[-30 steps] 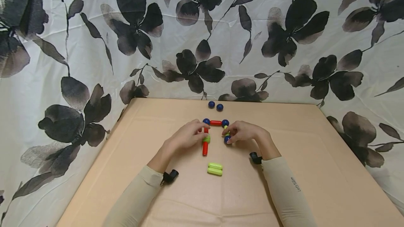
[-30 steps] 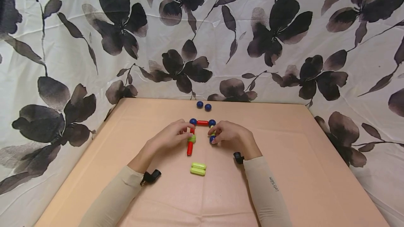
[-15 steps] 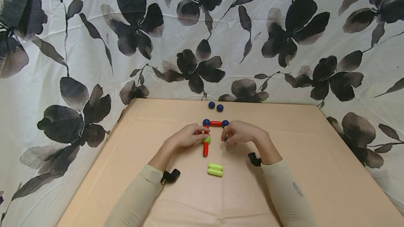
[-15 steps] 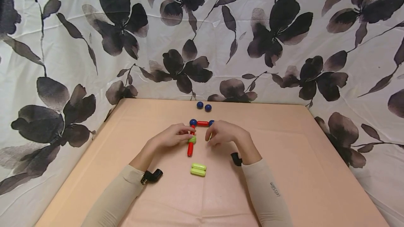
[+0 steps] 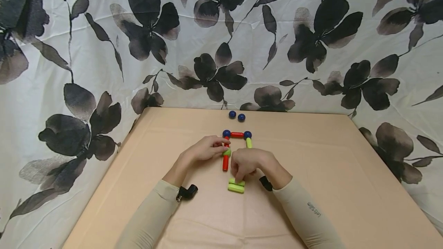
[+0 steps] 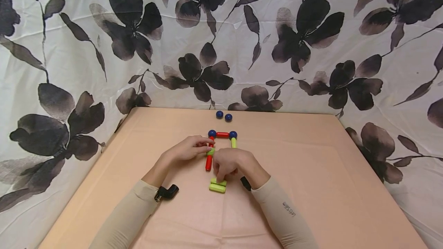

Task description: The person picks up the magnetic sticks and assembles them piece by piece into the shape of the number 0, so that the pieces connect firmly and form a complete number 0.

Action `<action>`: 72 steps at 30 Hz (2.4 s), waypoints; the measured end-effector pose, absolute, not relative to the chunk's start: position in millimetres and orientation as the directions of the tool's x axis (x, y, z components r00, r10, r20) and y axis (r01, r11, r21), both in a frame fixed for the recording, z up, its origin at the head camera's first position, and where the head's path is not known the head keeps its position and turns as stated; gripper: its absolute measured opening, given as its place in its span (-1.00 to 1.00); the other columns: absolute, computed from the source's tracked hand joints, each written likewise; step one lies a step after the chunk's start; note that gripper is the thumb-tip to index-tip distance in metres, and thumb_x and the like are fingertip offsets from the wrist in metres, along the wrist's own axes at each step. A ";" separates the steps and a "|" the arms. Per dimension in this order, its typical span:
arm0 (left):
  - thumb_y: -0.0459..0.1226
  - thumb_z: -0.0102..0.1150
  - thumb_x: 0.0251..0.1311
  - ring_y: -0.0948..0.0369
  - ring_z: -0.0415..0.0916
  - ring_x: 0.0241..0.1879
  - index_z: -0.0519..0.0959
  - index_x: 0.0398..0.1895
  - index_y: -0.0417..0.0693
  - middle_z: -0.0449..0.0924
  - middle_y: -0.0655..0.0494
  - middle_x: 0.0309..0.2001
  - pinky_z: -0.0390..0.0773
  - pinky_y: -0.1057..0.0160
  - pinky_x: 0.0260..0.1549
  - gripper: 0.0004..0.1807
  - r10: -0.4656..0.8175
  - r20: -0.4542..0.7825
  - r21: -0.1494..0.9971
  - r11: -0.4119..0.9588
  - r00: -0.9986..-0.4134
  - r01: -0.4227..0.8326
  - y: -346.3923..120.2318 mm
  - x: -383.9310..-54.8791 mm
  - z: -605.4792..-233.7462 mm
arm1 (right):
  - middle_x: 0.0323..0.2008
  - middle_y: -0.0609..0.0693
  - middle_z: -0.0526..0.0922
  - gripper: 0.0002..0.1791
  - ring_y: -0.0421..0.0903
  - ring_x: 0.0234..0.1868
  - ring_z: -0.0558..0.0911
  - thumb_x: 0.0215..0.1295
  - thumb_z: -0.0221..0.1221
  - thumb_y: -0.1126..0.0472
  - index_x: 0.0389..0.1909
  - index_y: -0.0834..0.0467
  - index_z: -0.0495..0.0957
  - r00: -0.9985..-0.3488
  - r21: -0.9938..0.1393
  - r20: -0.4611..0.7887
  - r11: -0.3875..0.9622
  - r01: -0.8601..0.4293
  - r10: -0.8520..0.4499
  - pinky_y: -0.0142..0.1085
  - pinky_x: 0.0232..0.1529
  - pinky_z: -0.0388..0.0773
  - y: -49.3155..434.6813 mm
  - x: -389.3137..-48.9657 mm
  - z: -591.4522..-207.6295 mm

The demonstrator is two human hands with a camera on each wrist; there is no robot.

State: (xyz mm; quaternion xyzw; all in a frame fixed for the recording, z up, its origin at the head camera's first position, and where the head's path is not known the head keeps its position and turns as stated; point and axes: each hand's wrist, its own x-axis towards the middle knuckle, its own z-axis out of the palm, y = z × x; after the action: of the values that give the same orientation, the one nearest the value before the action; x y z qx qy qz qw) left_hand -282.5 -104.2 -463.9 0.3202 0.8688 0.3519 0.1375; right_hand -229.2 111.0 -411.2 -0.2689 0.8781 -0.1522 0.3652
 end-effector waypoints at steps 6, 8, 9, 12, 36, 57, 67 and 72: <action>-0.07 0.17 0.51 0.19 0.48 -0.21 0.64 0.27 0.01 0.60 0.11 -0.21 0.47 0.23 -0.16 -0.62 0.652 -0.011 0.699 0.547 -0.758 0.461 -104.0 -283.0 -463.9 | -0.58 -0.12 0.53 -0.87 -0.15 -0.69 0.46 0.24 0.41 0.20 -0.44 -0.01 0.65 -0.675 -0.340 -0.520 0.852 -0.398 -0.523 -0.34 -0.62 0.40 109.7 -231.2 -412.1; -0.07 0.17 0.51 0.18 0.48 -0.21 0.64 0.26 0.02 0.60 0.11 -0.21 0.47 0.22 -0.16 -0.62 0.652 -0.013 0.700 0.548 -0.758 0.459 -104.1 -283.3 -464.1 | -0.54 -0.12 0.55 -0.85 -0.15 -0.66 0.49 0.23 0.43 0.15 -0.39 -0.02 0.61 -0.699 -0.307 -0.506 0.863 -0.402 -0.506 -0.34 -0.59 0.43 108.1 -231.8 -413.1; -0.06 0.17 0.51 0.18 0.48 -0.21 0.64 0.26 0.02 0.60 0.11 -0.21 0.47 0.21 -0.15 -0.62 0.651 -0.014 0.701 0.548 -0.759 0.457 -104.1 -283.6 -464.4 | -0.53 -0.11 0.55 -0.83 -0.14 -0.65 0.50 0.22 0.45 0.13 -0.37 -0.02 0.61 -0.707 -0.294 -0.500 0.866 -0.406 -0.501 -0.34 -0.58 0.43 107.4 -232.2 -413.7; -0.06 0.16 0.51 0.18 0.49 -0.20 0.64 0.26 0.04 0.60 0.10 -0.20 0.48 0.21 -0.14 -0.62 0.649 -0.016 0.701 0.549 -0.760 0.455 -103.9 -284.5 -465.2 | -0.47 -0.10 0.58 -0.79 -0.13 -0.60 0.53 0.20 0.48 0.10 -0.26 -0.03 0.62 -0.716 -0.299 -0.489 0.867 -0.398 -0.498 -0.33 -0.55 0.46 107.5 -234.1 -415.3; -0.06 0.18 0.50 0.17 0.45 -0.27 0.64 0.27 0.02 0.55 0.07 -0.28 0.42 0.22 -0.24 -0.61 0.641 -0.008 0.725 0.532 -0.767 0.437 -106.1 -282.8 -465.3 | -0.40 -0.01 0.70 -0.86 -0.09 -0.62 0.59 0.40 0.30 0.24 -0.13 0.08 0.81 -0.675 -0.675 -0.473 0.725 -0.135 -0.566 -0.31 -0.50 0.62 175.0 -262.4 -408.2; -0.06 0.18 0.50 0.18 0.47 -0.21 0.63 0.27 0.02 0.58 0.09 -0.21 0.46 0.22 -0.17 -0.61 0.654 -0.013 0.722 0.529 -0.756 0.445 -106.0 -283.3 -466.2 | -0.41 0.08 0.77 -0.90 -0.03 -0.57 0.73 0.34 0.36 0.25 -0.18 0.14 0.78 -0.611 -0.698 -0.552 0.715 -0.032 -0.567 -0.18 -0.45 0.71 179.3 -264.9 -423.3; -0.04 0.29 0.42 0.17 0.49 -0.28 0.63 0.25 -0.01 0.61 0.11 -0.23 0.48 0.25 -0.29 -0.56 0.660 0.000 0.732 0.512 -0.751 0.450 -104.3 -282.4 -465.9 | -0.41 0.07 0.78 -0.90 -0.02 -0.56 0.76 0.33 0.38 0.23 -0.19 0.13 0.79 -0.606 -0.705 -0.549 0.709 -0.034 -0.575 -0.17 -0.45 0.72 180.7 -266.3 -424.4; -0.05 0.26 0.44 0.18 0.49 -0.25 0.63 0.24 -0.04 0.63 0.11 -0.21 0.48 0.28 -0.28 -0.58 0.661 0.006 0.728 0.511 -0.750 0.456 -103.8 -282.5 -466.4 | -0.42 0.07 0.78 -0.90 -0.01 -0.57 0.76 0.33 0.39 0.20 -0.20 0.12 0.81 -0.609 -0.712 -0.538 0.701 -0.042 -0.583 -0.17 -0.46 0.71 182.0 -266.5 -424.7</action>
State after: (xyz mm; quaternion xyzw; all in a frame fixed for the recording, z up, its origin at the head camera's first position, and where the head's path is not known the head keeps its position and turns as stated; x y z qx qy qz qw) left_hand -282.5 -103.8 -466.4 0.3254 0.8583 0.3721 0.1377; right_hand -266.5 182.0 -424.7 -0.1882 0.8308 -0.3376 0.4003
